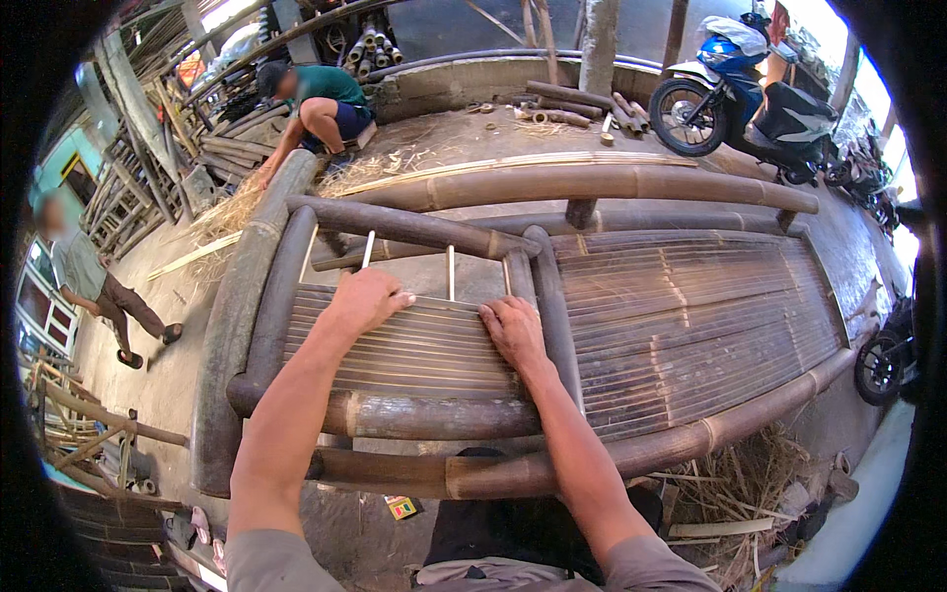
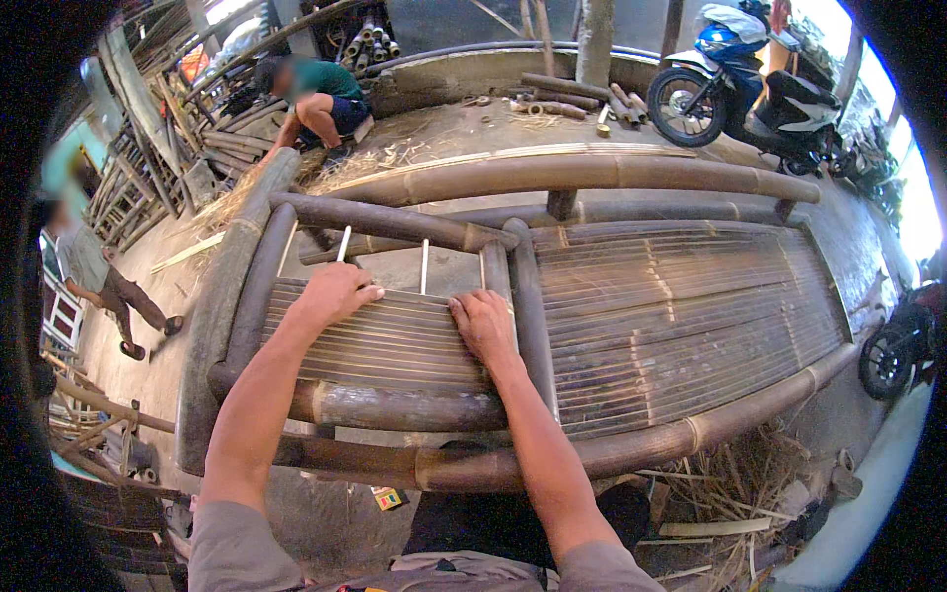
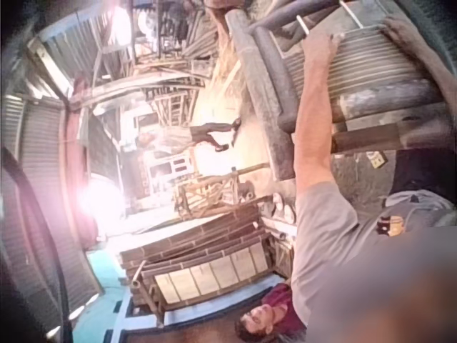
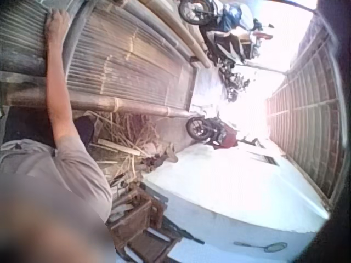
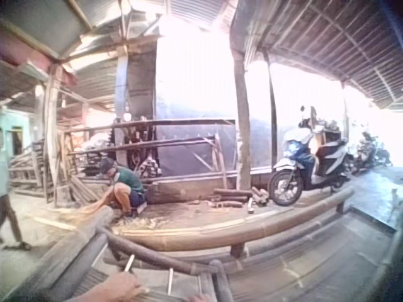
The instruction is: The person sits on the ground and uses a knife to split and shape thin bamboo strips. They repeatedly insert the strips into slots on a bamboo bench frame, adjusting and tapping them into place.
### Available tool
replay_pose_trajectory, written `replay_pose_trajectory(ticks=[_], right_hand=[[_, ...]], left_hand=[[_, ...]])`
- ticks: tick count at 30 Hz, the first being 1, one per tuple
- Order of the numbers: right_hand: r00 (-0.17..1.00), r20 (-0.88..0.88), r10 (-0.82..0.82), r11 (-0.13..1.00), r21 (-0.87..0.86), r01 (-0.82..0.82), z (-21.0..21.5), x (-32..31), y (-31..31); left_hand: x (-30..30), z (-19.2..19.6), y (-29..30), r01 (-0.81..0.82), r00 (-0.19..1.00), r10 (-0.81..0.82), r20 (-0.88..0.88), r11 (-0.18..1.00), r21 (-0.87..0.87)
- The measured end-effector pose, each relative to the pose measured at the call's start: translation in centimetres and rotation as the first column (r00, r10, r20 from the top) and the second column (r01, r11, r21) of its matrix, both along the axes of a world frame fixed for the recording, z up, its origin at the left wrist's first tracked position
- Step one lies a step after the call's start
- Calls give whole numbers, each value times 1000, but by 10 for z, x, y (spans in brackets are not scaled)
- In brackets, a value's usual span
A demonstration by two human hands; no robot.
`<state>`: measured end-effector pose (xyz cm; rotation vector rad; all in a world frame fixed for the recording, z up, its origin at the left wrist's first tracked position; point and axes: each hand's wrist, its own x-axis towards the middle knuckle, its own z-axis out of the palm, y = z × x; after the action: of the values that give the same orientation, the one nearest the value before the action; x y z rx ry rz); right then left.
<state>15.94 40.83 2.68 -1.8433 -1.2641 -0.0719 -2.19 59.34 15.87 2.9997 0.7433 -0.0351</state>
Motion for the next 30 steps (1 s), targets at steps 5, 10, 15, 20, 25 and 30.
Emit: replay_pose_trajectory(ticks=[5,10,15,20,25,30], right_hand=[[998,-15,54,995,-81,-55,4,9,1],[992,-68,105,994,14,-104,1,13,3],[971,-219,96,995,-9,-100,-2,16,2],[814,-580,-11,988,120,99,-7,26,-21],[961,-270,67,998,18,-64,-15,27,-34],[997,-55,51,977,-202,-61,-11,20,-23]], left_hand=[[-2,-2,15,7,996,3,86,994,-113],[-6,1,12,-26,996,29,80,999,-32],[-5,11,10,-110,993,113,-35,991,75],[-3,19,13,-184,980,178,-94,981,-56],[-3,21,20,-200,980,197,-31,964,-176],[-6,23,27,-170,985,169,-24,962,-215]])
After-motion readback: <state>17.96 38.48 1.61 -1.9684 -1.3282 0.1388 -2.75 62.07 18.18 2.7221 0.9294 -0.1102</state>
